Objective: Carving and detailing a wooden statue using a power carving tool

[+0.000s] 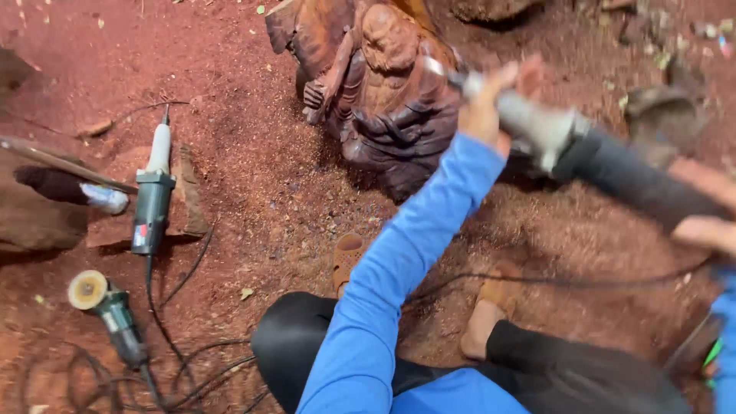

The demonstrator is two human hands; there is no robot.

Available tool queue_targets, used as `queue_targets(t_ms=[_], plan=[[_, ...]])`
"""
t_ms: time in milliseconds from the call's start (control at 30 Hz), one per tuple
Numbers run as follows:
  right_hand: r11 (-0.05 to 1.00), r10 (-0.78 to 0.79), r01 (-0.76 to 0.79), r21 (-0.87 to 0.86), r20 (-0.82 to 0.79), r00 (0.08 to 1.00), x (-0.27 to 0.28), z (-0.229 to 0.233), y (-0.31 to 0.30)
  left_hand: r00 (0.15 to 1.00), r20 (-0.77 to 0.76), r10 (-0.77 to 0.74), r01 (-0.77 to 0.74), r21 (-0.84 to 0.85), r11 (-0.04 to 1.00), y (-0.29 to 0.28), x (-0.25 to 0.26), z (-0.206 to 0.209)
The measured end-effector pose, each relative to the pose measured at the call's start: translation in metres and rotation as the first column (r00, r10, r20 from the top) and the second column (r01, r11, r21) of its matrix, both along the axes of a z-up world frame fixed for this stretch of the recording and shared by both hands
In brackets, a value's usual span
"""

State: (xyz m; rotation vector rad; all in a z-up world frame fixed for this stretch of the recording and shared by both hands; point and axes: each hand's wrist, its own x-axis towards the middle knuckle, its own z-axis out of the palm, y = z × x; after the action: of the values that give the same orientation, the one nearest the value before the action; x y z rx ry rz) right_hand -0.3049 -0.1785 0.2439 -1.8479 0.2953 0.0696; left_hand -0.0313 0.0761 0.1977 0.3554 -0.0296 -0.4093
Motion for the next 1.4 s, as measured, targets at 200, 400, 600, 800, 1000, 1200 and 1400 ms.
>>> queue_targets(t_ms=[200, 400, 600, 800, 1000, 1200, 1400], plan=[[0.988, -0.037, 0.028, -0.151, -0.053, 0.998, -0.004, -0.139, 0.028, 0.944, -0.319, 0.08, 0.011, 0.274, 0.962, 0.007, -0.01, -0.096], [0.876, -0.06, 0.062, -0.479, 0.019, 0.998, 0.068, -0.069, 0.066, 0.959, -0.275, 0.065, -0.027, 0.137, 0.99, 0.021, 0.053, -0.177], [0.877, -0.073, 0.051, -0.479, -0.027, 0.997, 0.141, -0.003, 0.11, 0.94, -0.34, 0.001, -0.007, -0.017, 1.0, 0.049, 0.093, -0.162], [0.849, -0.054, 0.003, -0.529, -0.081, 0.995, 0.168, 0.007, 0.109, 0.908, -0.413, -0.068, 0.008, -0.145, 0.989, 0.059, 0.101, -0.149], [0.892, -0.051, -0.011, -0.452, -0.125, 0.991, 0.172, 0.009, 0.115, 0.921, -0.379, -0.092, 0.029, -0.169, 0.985, 0.057, 0.106, -0.159], [0.927, -0.206, 0.152, -0.344, -0.126, 0.971, 0.157, -0.011, 0.118, 0.835, -0.55, -0.021, 0.069, 0.066, 0.995, 0.058, 0.114, -0.124], [0.92, -0.256, 0.2, -0.336, -0.131, 0.958, 0.149, -0.013, 0.128, 0.808, -0.586, 0.067, 0.016, 0.136, 0.991, 0.046, 0.116, -0.123]])
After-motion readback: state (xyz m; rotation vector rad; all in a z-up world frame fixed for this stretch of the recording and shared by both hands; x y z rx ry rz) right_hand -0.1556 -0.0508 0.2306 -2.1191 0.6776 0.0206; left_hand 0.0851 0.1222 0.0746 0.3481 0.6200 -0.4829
